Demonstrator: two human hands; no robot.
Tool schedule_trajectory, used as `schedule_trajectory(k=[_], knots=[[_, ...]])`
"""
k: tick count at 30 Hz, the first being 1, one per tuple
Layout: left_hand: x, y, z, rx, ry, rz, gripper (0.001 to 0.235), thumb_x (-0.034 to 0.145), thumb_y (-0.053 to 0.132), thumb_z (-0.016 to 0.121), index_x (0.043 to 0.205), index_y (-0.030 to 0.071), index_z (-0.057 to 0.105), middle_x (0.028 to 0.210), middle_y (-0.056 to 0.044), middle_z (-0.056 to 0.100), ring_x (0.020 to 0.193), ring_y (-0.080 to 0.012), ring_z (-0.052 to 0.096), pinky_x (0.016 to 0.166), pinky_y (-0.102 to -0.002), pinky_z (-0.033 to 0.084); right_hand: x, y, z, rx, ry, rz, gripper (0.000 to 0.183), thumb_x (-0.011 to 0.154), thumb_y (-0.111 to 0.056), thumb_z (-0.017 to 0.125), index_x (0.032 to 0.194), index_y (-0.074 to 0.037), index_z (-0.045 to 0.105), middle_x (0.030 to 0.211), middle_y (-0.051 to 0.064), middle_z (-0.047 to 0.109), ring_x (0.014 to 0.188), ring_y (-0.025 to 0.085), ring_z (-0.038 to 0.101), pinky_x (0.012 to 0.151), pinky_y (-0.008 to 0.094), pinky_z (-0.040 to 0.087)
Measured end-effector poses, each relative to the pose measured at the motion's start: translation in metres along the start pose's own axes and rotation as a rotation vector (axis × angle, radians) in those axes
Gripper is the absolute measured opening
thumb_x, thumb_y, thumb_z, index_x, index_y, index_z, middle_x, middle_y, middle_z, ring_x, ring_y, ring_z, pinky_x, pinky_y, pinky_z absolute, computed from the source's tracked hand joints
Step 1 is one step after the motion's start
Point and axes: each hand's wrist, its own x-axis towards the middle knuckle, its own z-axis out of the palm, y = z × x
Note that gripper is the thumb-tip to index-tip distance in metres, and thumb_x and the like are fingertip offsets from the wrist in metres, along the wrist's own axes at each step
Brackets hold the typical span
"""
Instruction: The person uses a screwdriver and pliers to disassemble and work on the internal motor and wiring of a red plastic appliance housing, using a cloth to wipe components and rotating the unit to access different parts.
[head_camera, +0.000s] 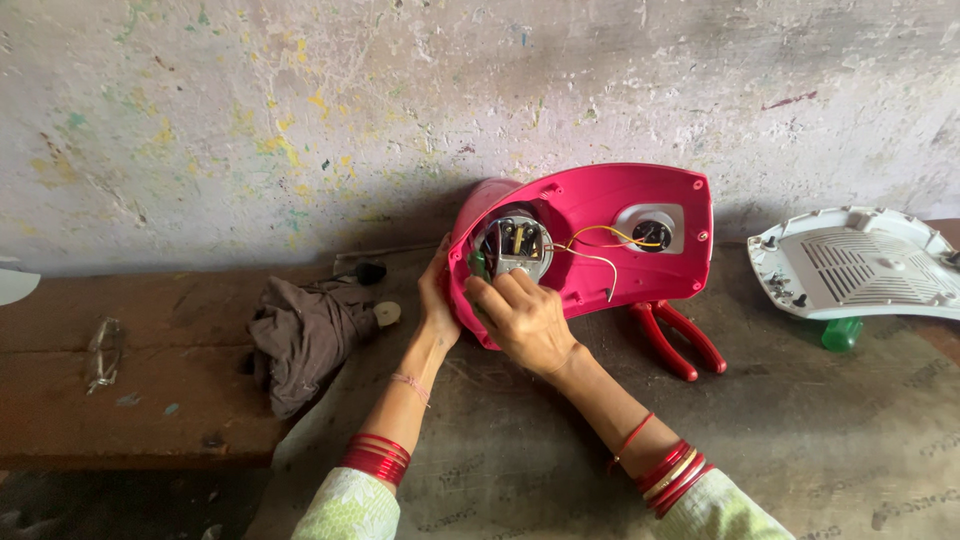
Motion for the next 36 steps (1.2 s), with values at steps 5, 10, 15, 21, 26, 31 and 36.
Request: schedule_trajectory(k=[5, 10, 15, 21, 26, 31, 36], knots=[[-0.0024, 0.0010, 0.0009, -0.003, -0.015, 0.003, 0.041, 0.105, 0.028, 0.049, 0.139, 0.009, 0.060, 0.131, -0.006, 0.067, 0.120, -0.0189, 0.062, 0.107, -0.036, 0.047, -0.0004, -0.0005, -0.0035, 0.005, 0.028, 0.011, 0.032, 0.082, -0.006, 0.078, 0.112, -0.006, 0.067, 0.079, 0.005, 0.055, 0.070, 0.021, 0.059, 0.053, 0.037, 0.049], [-0.0012, 0.0030, 0.0037, 0.019, 0.038, -0.011, 0.042, 0.104, 0.026, 0.048, 0.140, 0.009, 0.060, 0.134, -0.004, 0.067, 0.122, -0.0175, 0.061, 0.108, -0.035, 0.046, 0.0008, 0.0033, -0.0038, 0.037, 0.048, 0.033, 0.031, 0.083, -0.008, 0.079, 0.111, -0.005, 0.067, 0.079, 0.005, 0.056, 0.069, 0.022, 0.059, 0.052, 0.038, 0.048], [-0.0044, 0.0036, 0.0049, 0.045, 0.009, 0.003, 0.043, 0.104, 0.027, 0.047, 0.140, 0.009, 0.060, 0.134, -0.005, 0.066, 0.123, -0.0181, 0.061, 0.108, -0.035, 0.046, -0.0021, 0.0024, -0.0012, 0.024, 0.039, 0.034, 0.032, 0.083, -0.008, 0.079, 0.112, -0.005, 0.067, 0.080, 0.005, 0.056, 0.071, 0.022, 0.060, 0.052, 0.037, 0.049], [-0.0055, 0.0047, 0.0068, 0.037, -0.009, 0.008, 0.043, 0.103, 0.025, 0.046, 0.140, 0.008, 0.059, 0.136, -0.005, 0.066, 0.124, -0.0180, 0.061, 0.109, -0.035, 0.045, -0.0020, 0.0018, -0.0043, 0.032, 0.068, 0.048, 0.033, 0.082, -0.007, 0.081, 0.112, -0.005, 0.067, 0.078, 0.005, 0.056, 0.069, 0.022, 0.059, 0.052, 0.038, 0.049], [-0.0031, 0.0046, 0.0062, 0.019, 0.035, -0.006, 0.043, 0.102, 0.025, 0.047, 0.139, 0.009, 0.059, 0.135, -0.004, 0.066, 0.124, -0.0176, 0.061, 0.109, -0.034, 0.045, -0.0003, 0.0019, -0.0048, 0.050, 0.089, 0.021, 0.034, 0.081, -0.006, 0.082, 0.112, -0.004, 0.066, 0.079, 0.006, 0.057, 0.069, 0.023, 0.059, 0.053, 0.038, 0.050], [-0.0037, 0.0033, 0.0054, 0.017, -0.021, 0.017, 0.042, 0.102, 0.025, 0.047, 0.139, 0.008, 0.060, 0.133, -0.005, 0.067, 0.123, -0.0178, 0.061, 0.108, -0.034, 0.045, -0.0007, 0.0021, -0.0007, 0.049, 0.095, 0.033, 0.034, 0.081, -0.005, 0.082, 0.112, -0.004, 0.067, 0.078, 0.006, 0.058, 0.068, 0.023, 0.060, 0.053, 0.038, 0.050], [-0.0051, 0.0044, 0.0069, 0.006, -0.018, 0.003, 0.040, 0.105, 0.026, 0.048, 0.138, 0.008, 0.060, 0.132, -0.006, 0.066, 0.122, -0.0189, 0.061, 0.107, -0.035, 0.046, 0.0007, 0.0042, 0.0002, 0.047, 0.107, 0.036, 0.034, 0.081, -0.006, 0.082, 0.111, -0.004, 0.068, 0.077, 0.006, 0.058, 0.068, 0.023, 0.061, 0.053, 0.038, 0.051]])
